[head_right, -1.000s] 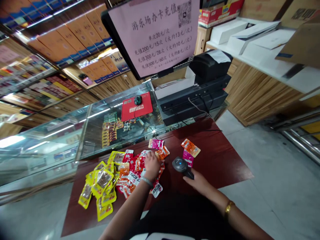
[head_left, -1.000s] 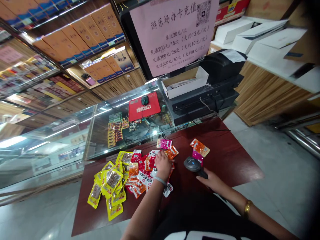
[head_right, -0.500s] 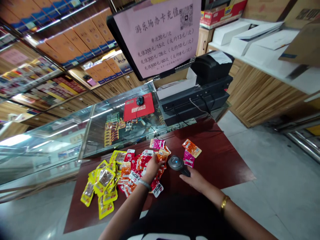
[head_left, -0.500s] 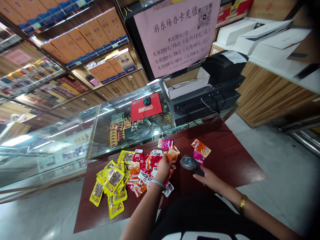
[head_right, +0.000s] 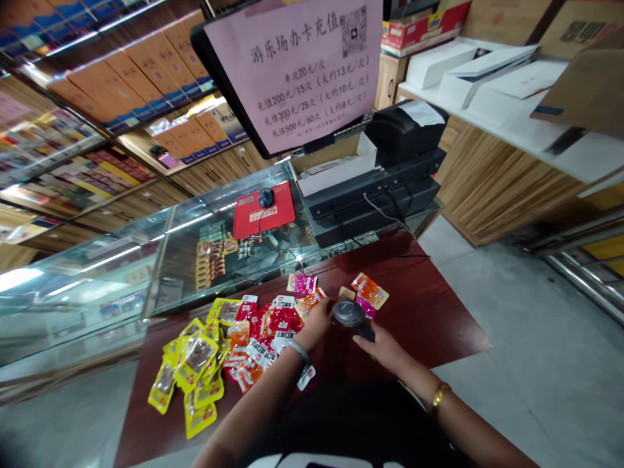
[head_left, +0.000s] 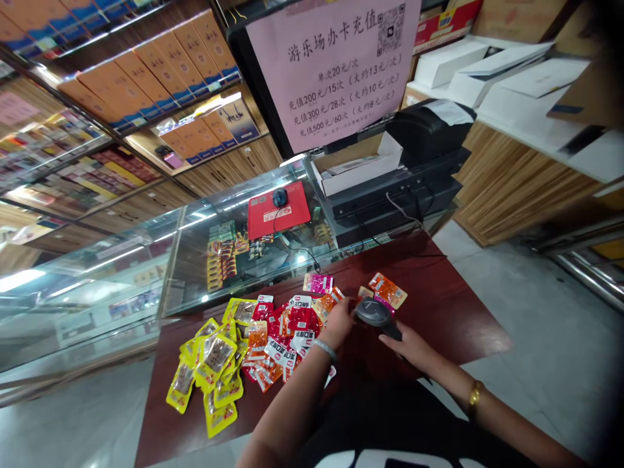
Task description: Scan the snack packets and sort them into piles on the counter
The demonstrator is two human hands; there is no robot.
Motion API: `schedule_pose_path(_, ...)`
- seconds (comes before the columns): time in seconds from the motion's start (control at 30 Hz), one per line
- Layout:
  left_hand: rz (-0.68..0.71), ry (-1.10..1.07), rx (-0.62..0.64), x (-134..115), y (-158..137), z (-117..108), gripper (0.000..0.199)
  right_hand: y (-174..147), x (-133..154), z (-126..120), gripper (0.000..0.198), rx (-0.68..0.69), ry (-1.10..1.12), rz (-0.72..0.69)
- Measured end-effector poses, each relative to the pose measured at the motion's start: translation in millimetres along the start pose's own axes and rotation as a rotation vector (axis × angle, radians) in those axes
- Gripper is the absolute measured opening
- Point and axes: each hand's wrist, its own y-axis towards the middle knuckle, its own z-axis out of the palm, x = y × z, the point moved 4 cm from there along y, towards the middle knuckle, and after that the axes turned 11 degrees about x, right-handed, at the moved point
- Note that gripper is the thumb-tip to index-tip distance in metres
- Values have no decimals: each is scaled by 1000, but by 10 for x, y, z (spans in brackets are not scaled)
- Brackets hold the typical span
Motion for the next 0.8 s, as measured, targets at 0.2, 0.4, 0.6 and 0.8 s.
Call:
schedule_pose_path(0.2, -262, 541, -292, 219, -93, -419, 48, 22, -19, 5, 51, 39, -5, 46)
schedule_pose_path(0.4, -235, 562, -200, 444, -91, -510, 35, 88, -107, 88, 53, 76, -22, 16)
schedule_pose_path(0.6, -261, 16, -153, 595, -74, -485, 14, 110, -154, 143, 57, 130, -41, 30)
schedule_pose_path(0.8, -199, -689, -277, 680, -5, -355, 16, 91, -19, 226, 55, 180, -23, -7)
